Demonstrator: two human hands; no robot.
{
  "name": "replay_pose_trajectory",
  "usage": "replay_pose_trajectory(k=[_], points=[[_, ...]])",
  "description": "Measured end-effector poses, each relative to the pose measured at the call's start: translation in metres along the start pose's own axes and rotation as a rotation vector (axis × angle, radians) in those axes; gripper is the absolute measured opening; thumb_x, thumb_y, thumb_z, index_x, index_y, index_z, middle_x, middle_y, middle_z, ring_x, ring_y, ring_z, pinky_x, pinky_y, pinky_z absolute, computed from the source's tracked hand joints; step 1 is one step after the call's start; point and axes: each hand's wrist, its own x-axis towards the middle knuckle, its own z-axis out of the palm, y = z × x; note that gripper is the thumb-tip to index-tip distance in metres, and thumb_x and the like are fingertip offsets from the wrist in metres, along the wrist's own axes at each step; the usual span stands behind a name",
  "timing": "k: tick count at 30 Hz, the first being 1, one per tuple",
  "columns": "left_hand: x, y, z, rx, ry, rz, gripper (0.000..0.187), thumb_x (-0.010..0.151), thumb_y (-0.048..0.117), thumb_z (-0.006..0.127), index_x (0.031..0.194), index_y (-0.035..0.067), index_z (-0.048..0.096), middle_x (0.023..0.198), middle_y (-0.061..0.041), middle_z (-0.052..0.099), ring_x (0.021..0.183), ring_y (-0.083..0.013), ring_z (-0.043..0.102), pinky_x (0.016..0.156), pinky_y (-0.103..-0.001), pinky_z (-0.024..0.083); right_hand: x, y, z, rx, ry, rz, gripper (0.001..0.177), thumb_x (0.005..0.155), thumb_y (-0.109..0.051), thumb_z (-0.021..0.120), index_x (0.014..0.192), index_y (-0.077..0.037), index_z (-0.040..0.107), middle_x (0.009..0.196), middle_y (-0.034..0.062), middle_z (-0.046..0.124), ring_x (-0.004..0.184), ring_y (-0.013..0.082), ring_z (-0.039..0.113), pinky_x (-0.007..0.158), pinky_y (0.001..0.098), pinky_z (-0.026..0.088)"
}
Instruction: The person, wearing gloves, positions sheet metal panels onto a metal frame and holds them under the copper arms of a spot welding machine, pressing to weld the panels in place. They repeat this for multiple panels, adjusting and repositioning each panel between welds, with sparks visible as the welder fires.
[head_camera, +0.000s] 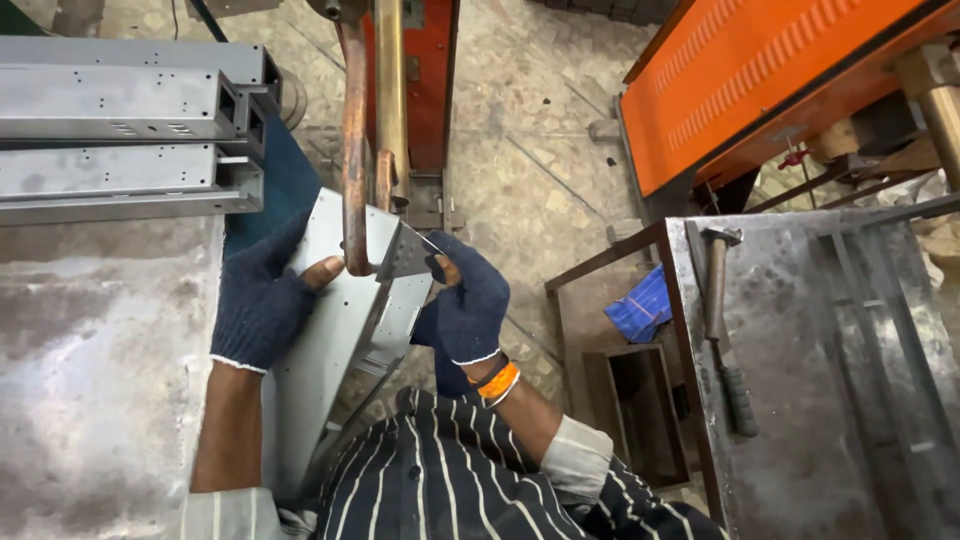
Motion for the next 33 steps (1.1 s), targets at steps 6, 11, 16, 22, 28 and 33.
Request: replay_pose_trajectory(k=[6, 11, 16, 22, 28, 33], points=[[0.0, 0.0, -0.001, 0.084, 0.024, 0.041, 0.074, 0.081, 0.032, 0.086, 0.139, -0.005, 0.06, 0.121, -0.018, 0.074, 0.103, -0.0156, 0.069, 0.091, -0.034, 0.055, 0.018, 0.006, 0.015, -0.259, 0.051, -0.164, 0.047, 0.079, 0.012, 0.058, 0.117, -0.009, 0.074, 0.113, 0.0114, 0.077, 0.104, 0.0281, 0.074, 0.095, 0.0355, 0.056], [-0.003, 0.014, -0.001, 0.075, 0.013, -0.023, 0.073, 0.08, 0.033, 0.084, 0.141, 0.0, 0.06, 0.116, -0.015, 0.077, 0.097, -0.0146, 0.07, 0.086, -0.033, 0.056, 0.028, 0.016, 0.036, -0.071, -0.025, -0.067, 0.034, 0.092, 0.003, 0.056, 0.119, -0.008, 0.074, 0.113, 0.0107, 0.077, 0.103, 0.0237, 0.072, 0.096, 0.0345, 0.055], [-0.006, 0.017, -0.002, 0.16, 0.024, 0.036, 0.069, 0.082, 0.033, 0.084, 0.139, 0.001, 0.063, 0.117, -0.017, 0.076, 0.1, -0.0139, 0.071, 0.088, -0.033, 0.054, 0.028, 0.017, 0.042, 0.068, -0.069, 0.082, 0.027, 0.11, -0.021, 0.054, 0.12, -0.005, 0.073, 0.116, 0.0093, 0.077, 0.109, 0.0179, 0.072, 0.1, 0.0339, 0.054], [-0.005, 0.021, 0.002, 0.141, 0.026, -0.056, 0.069, 0.081, 0.033, 0.084, 0.139, 0.003, 0.062, 0.111, -0.015, 0.077, 0.096, -0.0146, 0.071, 0.084, -0.034, 0.055, 0.038, 0.016, 0.036, 0.125, -0.161, 0.135, 0.031, 0.111, -0.024, 0.052, 0.121, -0.003, 0.073, 0.116, 0.0108, 0.077, 0.111, 0.0178, 0.071, 0.102, 0.0337, 0.054], [-0.005, 0.017, 0.003, 0.002, 0.049, -0.013, 0.065, 0.082, 0.031, 0.082, 0.138, 0.003, 0.065, 0.112, -0.014, 0.079, 0.095, -0.0149, 0.07, 0.083, -0.033, 0.056, 0.048, -0.002, 0.008, 0.194, -0.555, -0.032, 0.081, 0.069, -0.007, 0.064, 0.148, -0.005, 0.046, 0.136, 0.0131, 0.062, 0.13, 0.0246, 0.059, 0.112, 0.0392, 0.046], [-0.005, 0.012, 0.007, 0.146, 0.112, -0.051, 0.064, 0.08, 0.028, 0.085, 0.134, 0.0, 0.065, 0.11, -0.019, 0.077, 0.092, -0.0175, 0.073, 0.082, -0.034, 0.057, 0.031, 0.029, 0.03, -0.044, -0.372, -0.131, 0.08, 0.077, -0.017, 0.091, 0.145, -0.01, 0.05, 0.136, 0.0109, 0.063, 0.128, 0.0242, 0.065, 0.112, 0.0378, 0.054]])
